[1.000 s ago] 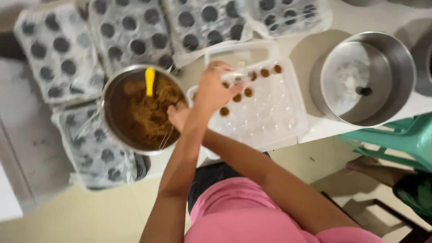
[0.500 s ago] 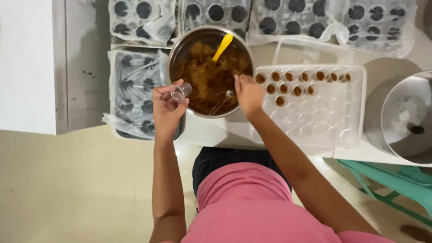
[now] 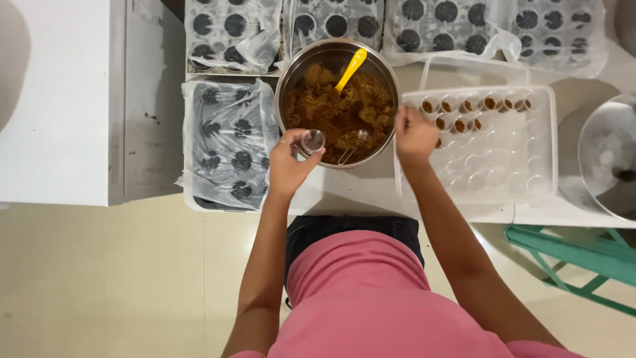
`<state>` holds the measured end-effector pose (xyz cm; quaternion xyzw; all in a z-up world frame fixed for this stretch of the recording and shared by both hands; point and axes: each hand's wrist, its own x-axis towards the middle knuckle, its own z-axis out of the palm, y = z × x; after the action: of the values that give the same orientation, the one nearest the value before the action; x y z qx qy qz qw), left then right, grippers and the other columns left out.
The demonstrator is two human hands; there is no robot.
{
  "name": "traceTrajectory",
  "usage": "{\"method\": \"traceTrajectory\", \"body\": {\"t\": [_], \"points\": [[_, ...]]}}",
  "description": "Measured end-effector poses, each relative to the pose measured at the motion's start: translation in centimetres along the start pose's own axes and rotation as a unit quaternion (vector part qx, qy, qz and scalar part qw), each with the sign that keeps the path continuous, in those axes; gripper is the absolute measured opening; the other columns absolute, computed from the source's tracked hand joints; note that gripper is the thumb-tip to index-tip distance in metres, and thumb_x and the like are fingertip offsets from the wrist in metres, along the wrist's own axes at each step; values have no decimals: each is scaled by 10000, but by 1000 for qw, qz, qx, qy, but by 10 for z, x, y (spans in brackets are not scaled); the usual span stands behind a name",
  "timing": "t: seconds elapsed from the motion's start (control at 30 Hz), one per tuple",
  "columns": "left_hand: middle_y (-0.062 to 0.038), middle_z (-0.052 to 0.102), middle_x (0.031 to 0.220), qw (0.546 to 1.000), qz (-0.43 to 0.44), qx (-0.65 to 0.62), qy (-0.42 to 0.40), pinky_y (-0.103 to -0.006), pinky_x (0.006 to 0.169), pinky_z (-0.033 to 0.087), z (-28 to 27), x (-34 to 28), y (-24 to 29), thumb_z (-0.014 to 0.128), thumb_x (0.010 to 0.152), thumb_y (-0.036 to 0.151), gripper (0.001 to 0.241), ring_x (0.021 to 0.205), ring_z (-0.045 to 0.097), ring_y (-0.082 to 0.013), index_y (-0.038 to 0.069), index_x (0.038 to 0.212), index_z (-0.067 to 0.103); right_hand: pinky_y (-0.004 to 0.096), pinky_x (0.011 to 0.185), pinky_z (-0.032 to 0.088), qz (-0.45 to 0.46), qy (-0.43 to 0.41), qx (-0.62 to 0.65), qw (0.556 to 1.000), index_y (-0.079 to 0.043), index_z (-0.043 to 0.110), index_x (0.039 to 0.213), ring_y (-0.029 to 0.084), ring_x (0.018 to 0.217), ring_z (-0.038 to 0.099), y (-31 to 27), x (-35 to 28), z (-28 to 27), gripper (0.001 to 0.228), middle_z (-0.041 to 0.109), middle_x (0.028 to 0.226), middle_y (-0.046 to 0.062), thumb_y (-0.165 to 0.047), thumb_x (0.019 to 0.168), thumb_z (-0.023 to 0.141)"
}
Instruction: Scooping filling into small plastic containers.
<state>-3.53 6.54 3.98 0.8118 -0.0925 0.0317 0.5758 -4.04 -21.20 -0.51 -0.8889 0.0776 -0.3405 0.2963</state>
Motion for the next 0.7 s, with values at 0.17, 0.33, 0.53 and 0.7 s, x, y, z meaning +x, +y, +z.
{"method": "traceTrajectory", "body": {"t": [0.17,0.33,0.53,0.7], "points": [[-79,733,1017,998,45,19,-27,-290,787,568,12,14,8,885,786,103,351,887,710,-160,40,1082,708,444,577,465,20,-54,-6,998,7,639,830,366,627,598,11,-4,-18,249,619,734,181,-104,1044,702],[-64,760,1000,998,-10,-3,-55,-284,782,581,25,15,-2,875,785,111,351,893,730,-142,42,1090,715,436,597,504,-67,-38,6,997,-3,705,961,346,687,634,8,5,-16,109,662,820,155,-86,1031,695],[-55,780,1007,995,-58,-38,-75,-269,795,593,25,9,-18,860,806,112,375,910,737,-110,26,1134,700,422,602,520,-158,-96,-91,979,-30,681,898,325,697,648,33,5,25,182,687,845,138,-130,1041,733],[-68,779,995,993,-81,-23,-84,-275,767,593,21,11,-14,860,802,113,389,891,740,-121,15,1142,696,472,611,507,-64,-135,-96,984,-76,724,869,347,735,638,27,8,41,207,666,769,139,-231,1006,718]]}}
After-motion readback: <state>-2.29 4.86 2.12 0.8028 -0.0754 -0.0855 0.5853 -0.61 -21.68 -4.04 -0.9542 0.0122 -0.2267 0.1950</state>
